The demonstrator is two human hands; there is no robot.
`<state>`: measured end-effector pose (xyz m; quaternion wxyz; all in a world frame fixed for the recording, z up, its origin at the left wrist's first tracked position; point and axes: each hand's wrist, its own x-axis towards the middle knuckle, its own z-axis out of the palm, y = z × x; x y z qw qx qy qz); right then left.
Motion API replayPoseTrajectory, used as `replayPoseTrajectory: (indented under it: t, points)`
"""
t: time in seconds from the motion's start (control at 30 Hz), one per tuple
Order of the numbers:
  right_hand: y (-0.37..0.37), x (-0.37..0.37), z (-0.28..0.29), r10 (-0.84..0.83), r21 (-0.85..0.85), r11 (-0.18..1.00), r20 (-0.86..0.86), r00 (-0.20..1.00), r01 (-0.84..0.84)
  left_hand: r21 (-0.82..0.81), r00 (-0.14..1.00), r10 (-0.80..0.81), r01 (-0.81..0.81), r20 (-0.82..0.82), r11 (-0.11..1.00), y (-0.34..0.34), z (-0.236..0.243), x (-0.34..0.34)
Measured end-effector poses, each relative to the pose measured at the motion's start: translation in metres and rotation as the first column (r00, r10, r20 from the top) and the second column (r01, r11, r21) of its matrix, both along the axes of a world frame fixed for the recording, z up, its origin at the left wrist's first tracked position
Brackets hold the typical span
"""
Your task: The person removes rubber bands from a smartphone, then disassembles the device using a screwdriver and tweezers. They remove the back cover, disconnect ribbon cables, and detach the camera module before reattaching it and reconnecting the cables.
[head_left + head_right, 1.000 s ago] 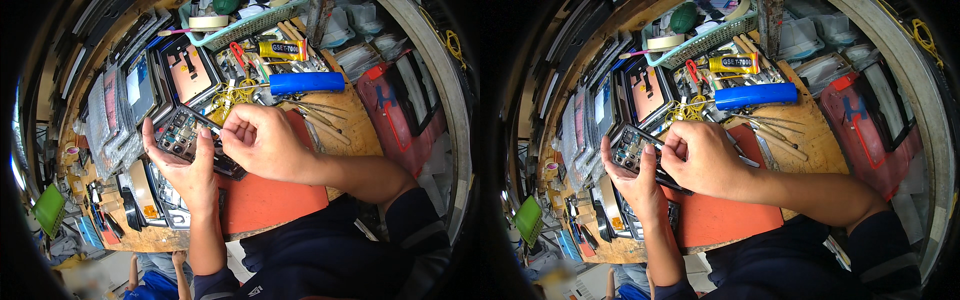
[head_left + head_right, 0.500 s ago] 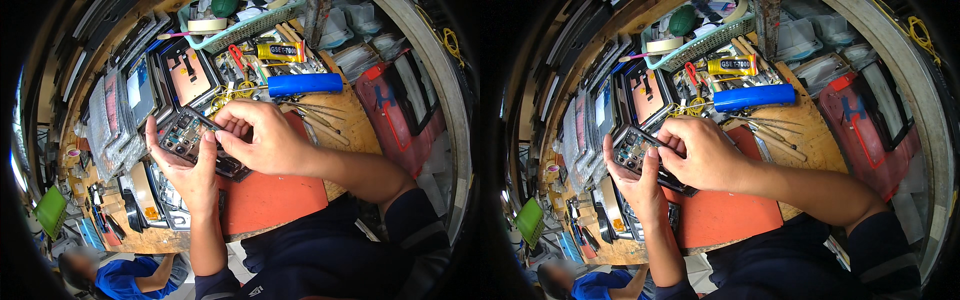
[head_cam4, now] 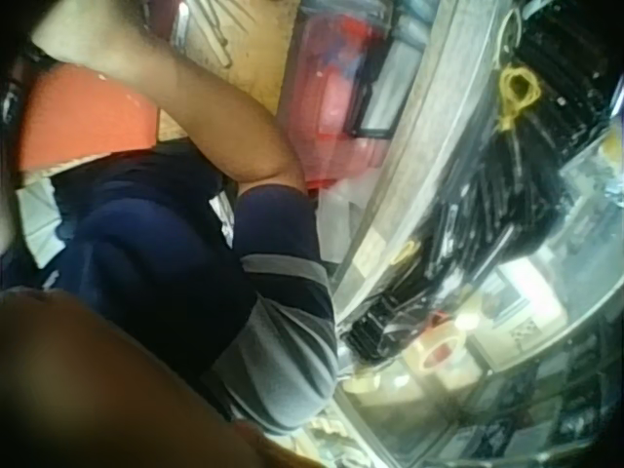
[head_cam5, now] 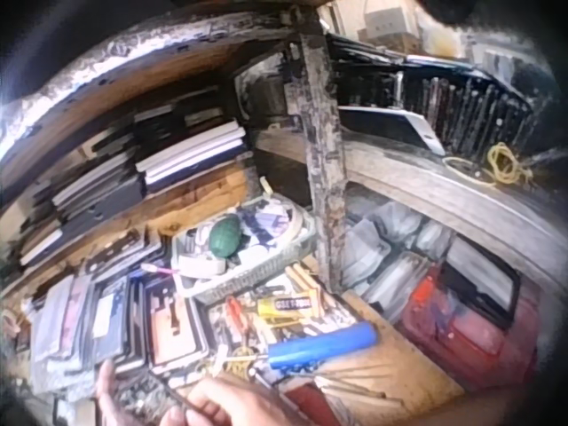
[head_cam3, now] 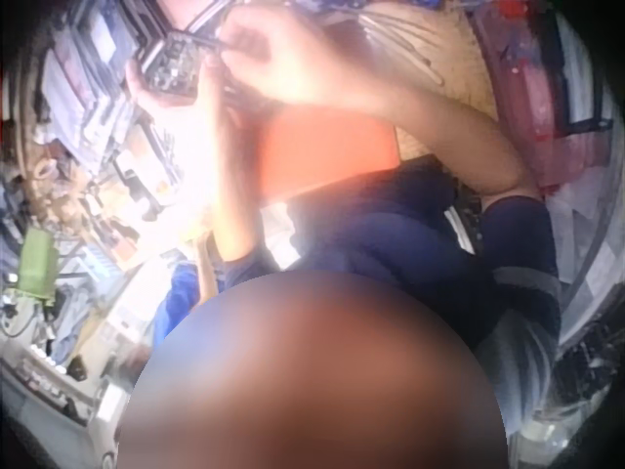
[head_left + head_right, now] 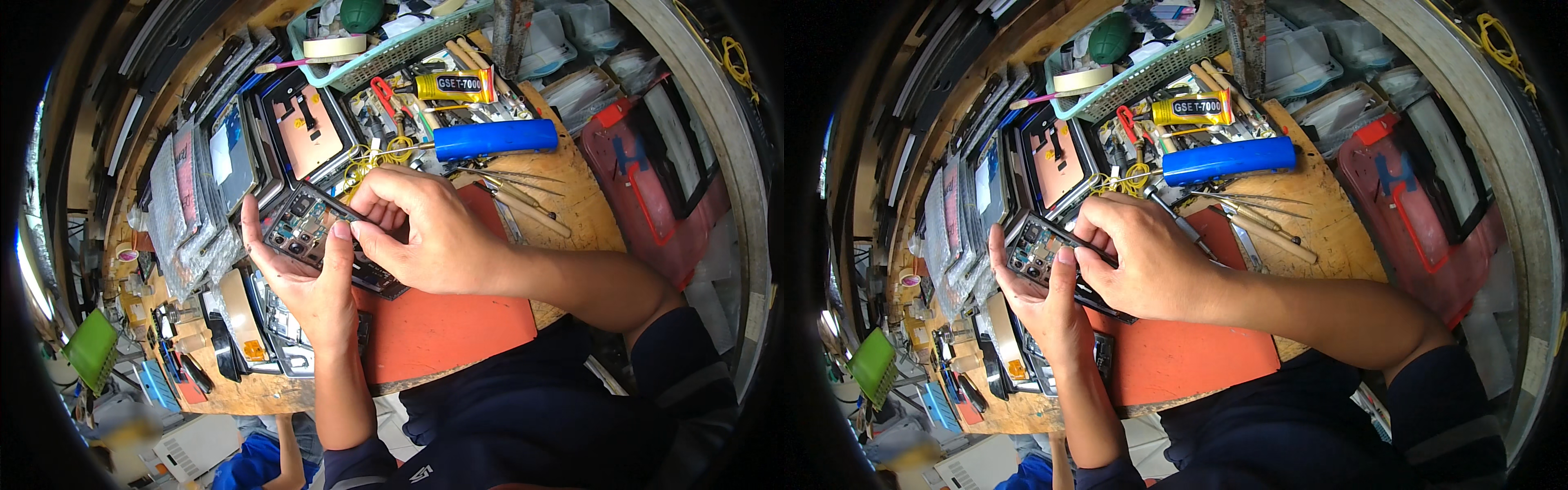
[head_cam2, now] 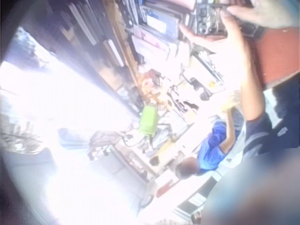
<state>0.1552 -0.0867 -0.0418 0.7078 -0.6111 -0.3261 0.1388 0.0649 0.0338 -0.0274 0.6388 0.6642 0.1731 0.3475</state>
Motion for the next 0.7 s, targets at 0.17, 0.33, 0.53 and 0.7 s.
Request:
replayPoseTrajectory:
  t: [0.17,0.33,0.53,0.7]
  points:
    - [-0.0001,0.0021,-0.0008,-0.001,0.031,1.000,0.009,1.000,0.001,0.019,1.000,0.006,-0.006,-0.005,1.000,0.0013,-0.0010,0.0002]
    - [0.0006,0.0036,-0.0024,-0.024,0.044,0.999,0.038,0.999,0.022,0.083,1.000,0.015,-0.014,-0.006,0.996,0.0021,-0.0013,-0.0004]
    - [-0.0012,0.0045,-0.0020,-0.014,-0.005,1.000,0.080,0.997,0.014,0.283,0.996,0.065,-0.047,-0.055,0.958,0.0052,-0.0045,-0.0035]
    - [0.0015,0.0061,-0.0055,0.006,0.005,1.000,0.010,1.000,-0.006,0.231,0.995,0.082,-0.067,-0.055,0.971,0.0007,-0.0035,-0.0017]
